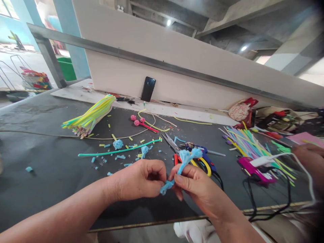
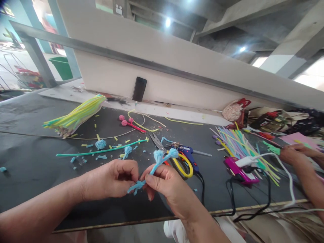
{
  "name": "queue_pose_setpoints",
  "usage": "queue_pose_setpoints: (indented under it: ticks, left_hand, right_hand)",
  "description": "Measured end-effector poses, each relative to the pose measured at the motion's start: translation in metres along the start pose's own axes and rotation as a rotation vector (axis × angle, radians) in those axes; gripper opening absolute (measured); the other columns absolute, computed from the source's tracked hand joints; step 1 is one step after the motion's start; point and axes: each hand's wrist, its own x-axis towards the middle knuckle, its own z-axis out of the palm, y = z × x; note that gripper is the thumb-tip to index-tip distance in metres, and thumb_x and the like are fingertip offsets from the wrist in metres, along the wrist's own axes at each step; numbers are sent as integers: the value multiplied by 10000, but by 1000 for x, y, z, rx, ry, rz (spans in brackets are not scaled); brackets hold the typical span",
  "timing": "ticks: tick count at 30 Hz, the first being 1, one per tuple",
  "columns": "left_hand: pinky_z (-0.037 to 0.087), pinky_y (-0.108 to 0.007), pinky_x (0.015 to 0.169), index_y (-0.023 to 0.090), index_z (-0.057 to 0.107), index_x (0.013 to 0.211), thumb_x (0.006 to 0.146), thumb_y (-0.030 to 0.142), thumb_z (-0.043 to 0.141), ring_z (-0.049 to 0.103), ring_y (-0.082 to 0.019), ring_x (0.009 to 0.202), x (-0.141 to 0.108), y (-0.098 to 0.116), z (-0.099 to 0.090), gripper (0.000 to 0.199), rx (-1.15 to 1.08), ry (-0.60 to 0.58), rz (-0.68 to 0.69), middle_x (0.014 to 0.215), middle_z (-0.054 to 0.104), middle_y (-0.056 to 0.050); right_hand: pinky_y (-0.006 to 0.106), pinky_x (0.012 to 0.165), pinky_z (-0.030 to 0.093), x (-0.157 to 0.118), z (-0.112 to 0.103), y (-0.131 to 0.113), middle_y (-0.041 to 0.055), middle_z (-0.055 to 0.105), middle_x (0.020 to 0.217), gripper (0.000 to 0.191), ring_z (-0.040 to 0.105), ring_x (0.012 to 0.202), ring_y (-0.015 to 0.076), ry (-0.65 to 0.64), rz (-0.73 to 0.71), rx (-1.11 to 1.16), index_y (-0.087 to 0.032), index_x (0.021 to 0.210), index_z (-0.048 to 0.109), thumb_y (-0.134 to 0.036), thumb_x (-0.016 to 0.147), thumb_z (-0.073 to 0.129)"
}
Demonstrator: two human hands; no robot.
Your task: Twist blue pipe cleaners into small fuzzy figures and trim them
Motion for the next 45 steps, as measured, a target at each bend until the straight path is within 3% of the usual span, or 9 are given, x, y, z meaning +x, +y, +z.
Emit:
queue_pose_setpoints:
  ticks: [5,12,16,19,23,29,37,42,45]
  left_hand:
    - [373,-181,544,155,558,693,698,89,523,453,-80,585,0,2,-6,75,283,9,94,637,515,37]
    - [419,-236,641,159,569,737,732,84,494,505,-129,666,0,7,1,107,736,132,440,709,571,-20]
    - [420,-262,627,163,580,733,801,112,453,523,-148,637,-4,6,11,153,906,165,548,662,600,-36]
    - [434,-249,650,175,577,761,823,124,451,534,-140,662,-7,8,7,149,725,251,593,688,604,-34]
    - [439,-263,744,169,613,871,817,210,534,556,-154,802,-4,10,-1,103,436,373,416,840,630,-50]
    - [353,-209,556,149,612,684,759,263,566,453,-104,578,5,3,8,144,219,242,5,586,527,41]
    - [284,-206,519,141,574,645,765,308,553,363,-89,547,1,8,7,206,54,193,-62,550,423,55]
    - [289,-213,508,139,575,623,727,291,598,392,-83,509,4,-1,5,186,-108,107,-97,531,464,47]
    - [344,-224,535,135,571,608,704,276,611,450,-93,514,5,-2,6,176,-234,71,-127,544,516,24]
  right_hand:
    - [236,479,373,3,-2,7,-3,592,579,270,497,489,108,101,29,-172,-157,699,639,-418,703,704]
    - [286,518,315,6,11,5,-3,519,523,226,461,536,157,444,-135,-883,-186,563,572,-333,727,619]
    - [288,533,332,8,21,4,-1,505,524,278,449,538,154,526,-180,-709,-194,544,533,-369,755,577]
    - [259,474,290,7,22,4,-42,414,489,308,357,477,116,488,-124,-448,-194,578,514,-437,756,579]
    - [250,482,294,5,21,-1,-44,409,512,291,358,497,116,476,-154,-421,-183,614,546,-439,731,619]
    - [277,577,374,5,20,-5,0,543,600,188,490,617,168,418,-215,-552,-183,662,615,-356,735,619]
    - [276,563,376,5,12,-1,-16,577,614,110,506,570,154,196,-85,-335,-213,714,612,-252,664,702]
    - [285,627,392,4,13,-5,7,621,656,85,556,652,174,171,-263,-749,-203,667,634,-158,732,601]
    - [286,595,369,6,16,-3,9,597,607,152,524,601,165,308,-362,-899,-198,614,624,-121,731,566]
